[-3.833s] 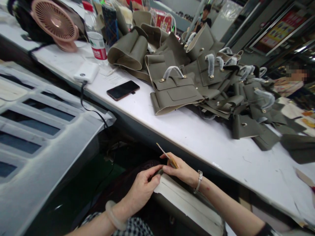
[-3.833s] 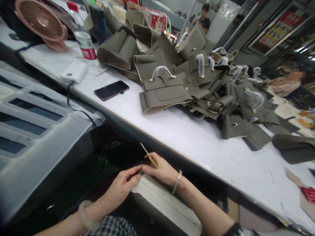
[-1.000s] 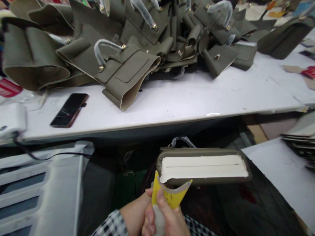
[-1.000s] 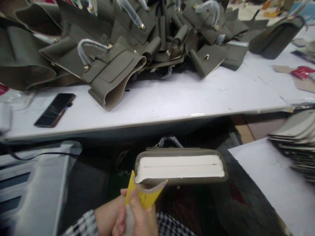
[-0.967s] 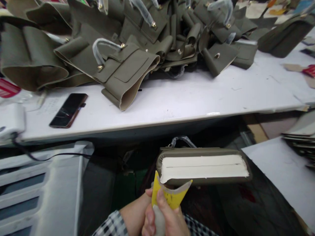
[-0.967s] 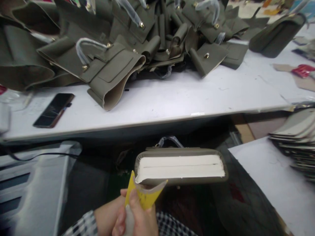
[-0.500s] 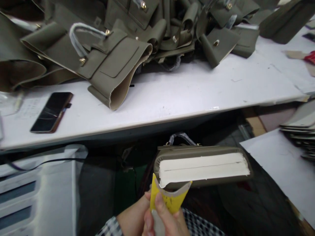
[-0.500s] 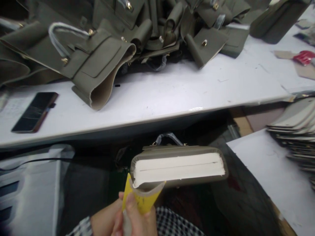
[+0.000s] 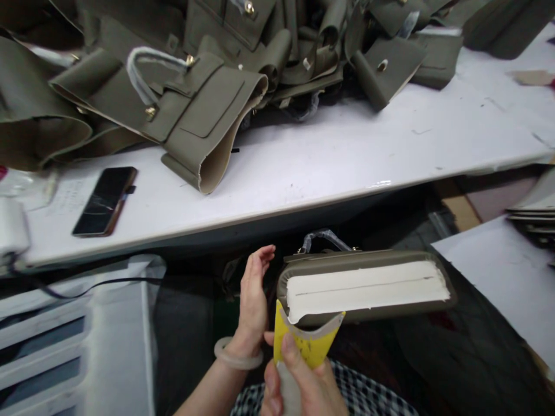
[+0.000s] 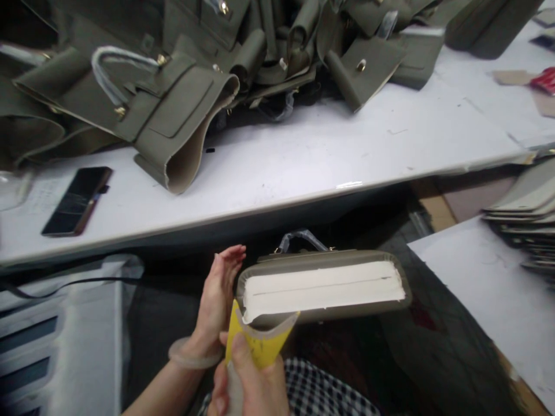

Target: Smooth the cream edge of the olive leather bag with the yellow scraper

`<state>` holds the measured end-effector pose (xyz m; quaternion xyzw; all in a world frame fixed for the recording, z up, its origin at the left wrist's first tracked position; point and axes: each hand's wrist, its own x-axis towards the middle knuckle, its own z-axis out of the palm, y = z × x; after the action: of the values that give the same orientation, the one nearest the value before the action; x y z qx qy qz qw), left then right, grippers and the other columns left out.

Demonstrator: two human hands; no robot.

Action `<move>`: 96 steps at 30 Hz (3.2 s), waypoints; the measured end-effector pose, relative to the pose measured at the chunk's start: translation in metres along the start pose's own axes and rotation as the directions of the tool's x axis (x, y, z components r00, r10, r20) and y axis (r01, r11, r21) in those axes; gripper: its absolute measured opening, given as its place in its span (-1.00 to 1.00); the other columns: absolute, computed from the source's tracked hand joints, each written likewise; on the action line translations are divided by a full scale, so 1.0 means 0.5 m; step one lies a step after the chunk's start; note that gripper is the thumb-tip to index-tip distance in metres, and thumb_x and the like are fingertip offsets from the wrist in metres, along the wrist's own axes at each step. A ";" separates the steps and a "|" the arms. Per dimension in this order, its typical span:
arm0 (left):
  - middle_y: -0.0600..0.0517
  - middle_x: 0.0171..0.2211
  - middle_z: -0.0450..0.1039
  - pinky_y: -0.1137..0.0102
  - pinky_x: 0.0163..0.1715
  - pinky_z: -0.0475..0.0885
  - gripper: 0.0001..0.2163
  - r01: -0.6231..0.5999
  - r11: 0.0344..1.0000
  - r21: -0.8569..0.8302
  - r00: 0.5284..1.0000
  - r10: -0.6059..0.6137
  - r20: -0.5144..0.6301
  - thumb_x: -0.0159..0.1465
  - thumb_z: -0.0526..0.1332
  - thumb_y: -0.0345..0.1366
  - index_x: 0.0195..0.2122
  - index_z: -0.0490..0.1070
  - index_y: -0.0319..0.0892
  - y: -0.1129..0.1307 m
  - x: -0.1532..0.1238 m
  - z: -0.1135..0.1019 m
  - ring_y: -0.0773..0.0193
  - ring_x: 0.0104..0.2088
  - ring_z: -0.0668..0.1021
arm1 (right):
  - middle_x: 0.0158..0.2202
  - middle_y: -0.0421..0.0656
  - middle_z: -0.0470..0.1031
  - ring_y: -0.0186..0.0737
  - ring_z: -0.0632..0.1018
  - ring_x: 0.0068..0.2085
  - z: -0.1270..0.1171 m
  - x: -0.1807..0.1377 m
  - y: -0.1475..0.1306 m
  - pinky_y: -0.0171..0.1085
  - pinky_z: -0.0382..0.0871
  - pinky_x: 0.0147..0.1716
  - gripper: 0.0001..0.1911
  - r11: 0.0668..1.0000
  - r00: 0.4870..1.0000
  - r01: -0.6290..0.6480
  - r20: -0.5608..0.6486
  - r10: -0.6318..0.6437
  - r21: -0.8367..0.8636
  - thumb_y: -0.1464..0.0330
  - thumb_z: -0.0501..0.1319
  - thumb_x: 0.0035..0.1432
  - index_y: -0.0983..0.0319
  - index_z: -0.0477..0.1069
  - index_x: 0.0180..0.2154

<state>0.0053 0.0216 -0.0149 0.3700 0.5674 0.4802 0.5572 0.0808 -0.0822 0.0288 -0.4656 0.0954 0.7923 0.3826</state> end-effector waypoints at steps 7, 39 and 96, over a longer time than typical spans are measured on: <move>0.01 -0.07 0.62 0.19 0.32 0.14 -0.53 -0.192 0.980 0.057 0.912 0.157 0.378 0.47 -0.09 -0.08 -0.14 0.62 -0.12 0.082 0.000 0.030 0.16 0.06 0.55 | -0.71 -0.28 0.34 -0.37 0.36 -0.71 -0.019 0.002 -0.017 -0.37 0.30 -0.67 -0.32 0.988 0.996 0.008 0.091 0.006 -0.152 -0.19 0.31 -0.05 0.31 0.42 -0.24; 0.01 -0.21 0.66 0.12 0.29 0.19 -0.55 -0.086 0.996 0.025 0.970 0.078 0.231 0.46 -0.04 -0.13 -0.28 0.65 -0.13 0.074 -0.016 0.047 0.14 -0.10 0.64 | -0.66 -0.21 0.41 -0.44 0.33 -0.70 -0.040 -0.012 -0.104 -0.44 0.16 -0.69 -0.34 0.892 0.975 -0.107 0.127 0.180 -0.439 -0.18 0.28 -0.02 0.34 0.44 -0.36; 0.01 0.25 0.35 0.20 0.25 0.16 -0.41 0.195 0.866 -0.460 0.951 -0.051 0.306 0.18 0.24 -0.38 0.27 0.26 -0.04 0.019 -0.123 -0.007 0.03 0.27 0.32 | -0.58 -0.19 0.45 -0.37 0.40 -0.61 -0.091 -0.068 -0.171 -0.37 0.31 -0.57 -0.59 0.824 0.924 0.375 0.092 -0.372 -0.425 0.09 0.39 0.06 0.32 0.51 -0.27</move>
<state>0.0071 -0.0350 0.0111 0.2464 0.3656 0.5120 0.7373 0.1797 -0.0641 0.0489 -0.5469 -0.1775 0.7041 0.4167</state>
